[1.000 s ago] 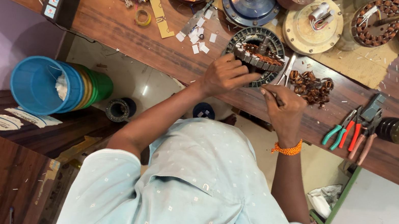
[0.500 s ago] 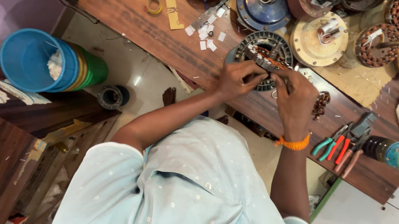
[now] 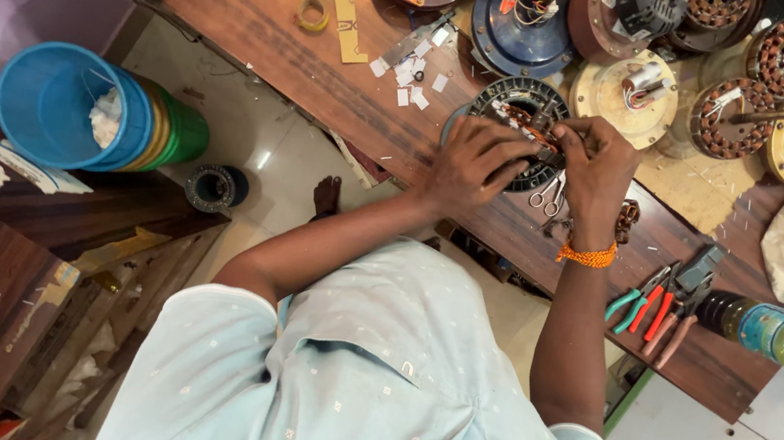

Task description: The person sits at a workbench and fits copper wire coils into the slots of a motor stator held in a round frame, pressing each coil down by hand and working around the stator. Pliers, scissors and other hand tools lie on the bench while the person seats the windings.

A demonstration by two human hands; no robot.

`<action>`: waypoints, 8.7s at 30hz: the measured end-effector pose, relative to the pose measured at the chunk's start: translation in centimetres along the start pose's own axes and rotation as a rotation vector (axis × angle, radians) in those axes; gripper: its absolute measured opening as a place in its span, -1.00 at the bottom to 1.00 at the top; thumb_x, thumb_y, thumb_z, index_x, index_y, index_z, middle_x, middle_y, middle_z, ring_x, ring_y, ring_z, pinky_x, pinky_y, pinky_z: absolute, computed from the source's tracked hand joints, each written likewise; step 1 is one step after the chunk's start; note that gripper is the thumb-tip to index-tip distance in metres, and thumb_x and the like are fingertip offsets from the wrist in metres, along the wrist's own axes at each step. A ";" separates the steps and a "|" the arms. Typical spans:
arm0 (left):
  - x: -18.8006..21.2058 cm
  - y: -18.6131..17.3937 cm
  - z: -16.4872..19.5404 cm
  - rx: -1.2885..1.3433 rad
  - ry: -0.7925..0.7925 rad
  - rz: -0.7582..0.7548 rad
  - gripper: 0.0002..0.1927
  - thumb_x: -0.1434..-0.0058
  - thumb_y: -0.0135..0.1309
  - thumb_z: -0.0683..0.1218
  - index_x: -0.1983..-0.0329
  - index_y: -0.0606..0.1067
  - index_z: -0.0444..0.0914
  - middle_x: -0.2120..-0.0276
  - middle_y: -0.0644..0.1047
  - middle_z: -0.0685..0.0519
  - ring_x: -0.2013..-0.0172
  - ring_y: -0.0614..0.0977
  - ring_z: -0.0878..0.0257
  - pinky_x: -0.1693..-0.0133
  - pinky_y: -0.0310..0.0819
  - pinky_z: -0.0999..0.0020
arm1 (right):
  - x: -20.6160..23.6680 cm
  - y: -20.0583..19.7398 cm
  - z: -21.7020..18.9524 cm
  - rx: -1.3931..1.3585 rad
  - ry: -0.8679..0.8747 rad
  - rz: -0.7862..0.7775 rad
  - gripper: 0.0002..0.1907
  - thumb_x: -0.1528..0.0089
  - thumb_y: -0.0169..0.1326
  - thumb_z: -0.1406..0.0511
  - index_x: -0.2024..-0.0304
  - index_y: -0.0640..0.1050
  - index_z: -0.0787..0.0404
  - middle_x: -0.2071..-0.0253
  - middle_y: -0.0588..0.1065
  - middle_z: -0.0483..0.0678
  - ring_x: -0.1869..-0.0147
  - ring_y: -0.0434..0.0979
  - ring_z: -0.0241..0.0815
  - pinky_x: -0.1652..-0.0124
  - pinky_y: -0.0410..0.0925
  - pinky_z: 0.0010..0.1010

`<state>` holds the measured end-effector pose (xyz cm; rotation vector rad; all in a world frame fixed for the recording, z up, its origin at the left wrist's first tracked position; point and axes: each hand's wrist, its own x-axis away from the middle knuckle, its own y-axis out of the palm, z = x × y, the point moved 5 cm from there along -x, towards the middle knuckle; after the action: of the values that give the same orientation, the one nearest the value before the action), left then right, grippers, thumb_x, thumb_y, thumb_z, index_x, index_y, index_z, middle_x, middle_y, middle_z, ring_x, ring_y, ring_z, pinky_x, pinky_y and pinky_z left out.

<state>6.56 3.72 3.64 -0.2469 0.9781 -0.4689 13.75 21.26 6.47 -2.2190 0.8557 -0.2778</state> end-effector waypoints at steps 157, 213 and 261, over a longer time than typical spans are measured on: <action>2.2 1.5 -1.9 0.377 -0.423 -0.041 -0.89 -0.28 0.16 -0.17 0.34 0.51 -0.29 0.56 0.54 0.03 0.58 0.58 0.28 0.50 0.39 0.34 | 4.7 -0.3 -4.7 0.022 -0.278 0.059 -0.92 -0.33 0.28 0.42 0.16 0.63 0.32 0.41 0.54 0.03 0.47 0.43 -0.29 0.45 0.24 -0.42; 0.4 1.0 -2.2 0.256 0.016 -0.099 -0.89 -0.23 0.27 -0.18 0.26 0.54 -0.23 0.41 0.51 0.10 0.47 0.56 0.24 0.40 0.42 0.34 | 5.7 -1.3 -3.0 0.061 -0.093 0.004 -0.88 -0.28 0.30 0.35 0.17 0.66 0.27 0.66 0.36 -0.09 0.61 0.20 -0.35 0.56 0.07 -0.40; -3.1 1.8 -3.4 0.385 0.009 -0.407 -0.55 -0.08 0.35 -0.20 -0.04 0.54 -0.08 0.01 0.59 0.17 0.07 0.47 0.12 -0.08 0.34 0.20 | 7.8 -1.2 -1.0 -0.111 -0.110 0.094 -0.89 -0.27 0.27 0.42 0.14 0.69 0.22 0.42 0.56 -0.09 0.46 0.38 -0.42 0.44 0.23 -0.52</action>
<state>2.73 6.80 3.32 -0.0935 0.8259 -1.0187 19.80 16.23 7.63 -2.2655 0.9313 -0.0638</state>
